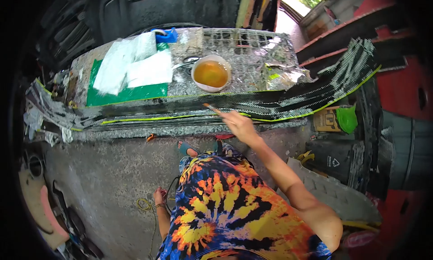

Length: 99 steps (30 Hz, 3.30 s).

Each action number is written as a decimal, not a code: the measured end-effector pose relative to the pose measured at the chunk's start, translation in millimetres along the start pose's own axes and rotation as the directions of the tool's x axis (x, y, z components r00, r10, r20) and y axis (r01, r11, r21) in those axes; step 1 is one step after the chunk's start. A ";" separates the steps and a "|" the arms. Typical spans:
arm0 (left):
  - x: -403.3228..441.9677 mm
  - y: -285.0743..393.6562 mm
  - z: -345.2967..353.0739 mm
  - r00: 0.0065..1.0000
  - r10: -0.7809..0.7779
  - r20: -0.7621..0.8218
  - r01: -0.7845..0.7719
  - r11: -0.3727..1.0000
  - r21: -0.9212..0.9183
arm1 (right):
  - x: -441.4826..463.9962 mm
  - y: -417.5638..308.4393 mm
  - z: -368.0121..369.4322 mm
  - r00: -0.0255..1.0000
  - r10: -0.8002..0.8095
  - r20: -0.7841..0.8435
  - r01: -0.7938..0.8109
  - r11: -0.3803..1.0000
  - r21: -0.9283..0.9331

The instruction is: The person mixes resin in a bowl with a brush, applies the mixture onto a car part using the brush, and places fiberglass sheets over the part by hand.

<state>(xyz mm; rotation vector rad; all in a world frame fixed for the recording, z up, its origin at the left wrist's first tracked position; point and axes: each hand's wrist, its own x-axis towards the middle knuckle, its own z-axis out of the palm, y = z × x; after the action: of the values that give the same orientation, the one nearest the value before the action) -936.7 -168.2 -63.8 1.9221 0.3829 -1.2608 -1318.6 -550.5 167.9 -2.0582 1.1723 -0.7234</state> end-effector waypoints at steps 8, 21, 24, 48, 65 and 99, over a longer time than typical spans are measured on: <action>5.0 21.3 17.7 0.999 0.016 0.033 -0.015 1.000 -0.022 | 3.4 38.0 -8.4 0.976 0.080 -0.201 -0.088 0.996 -0.031; 23.3 6.8 16.2 0.985 -0.019 0.170 -0.002 0.993 0.117 | -28.0 51.9 -84.7 0.934 0.100 -0.344 -0.130 0.990 -0.063; 16.3 15.7 24.7 0.988 -0.008 0.154 -0.012 0.992 0.128 | -32.8 55.1 -95.3 0.926 0.113 -0.360 -0.143 0.988 -0.056; -2.3 5.9 36.2 0.991 0.033 0.131 -0.062 0.973 0.221 | -53.3 42.0 -108.2 0.902 0.097 -0.420 -0.119 0.992 -0.027; -7.6 -31.4 17.1 0.999 0.038 0.037 -0.037 0.999 -0.012 | -16.8 19.9 -60.9 0.943 0.140 -0.301 -0.145 0.989 0.006; 55.5 102.1 -92.5 0.994 0.112 0.014 -0.113 0.991 0.078 | 53.4 -10.4 101.3 0.962 0.184 -0.202 -0.153 0.975 0.158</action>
<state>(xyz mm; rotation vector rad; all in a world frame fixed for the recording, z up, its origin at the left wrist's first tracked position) -789.1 -173.7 -48.5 1.9743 0.2196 -1.2262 -1215.8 -566.7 119.1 -1.7715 1.3580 -0.9353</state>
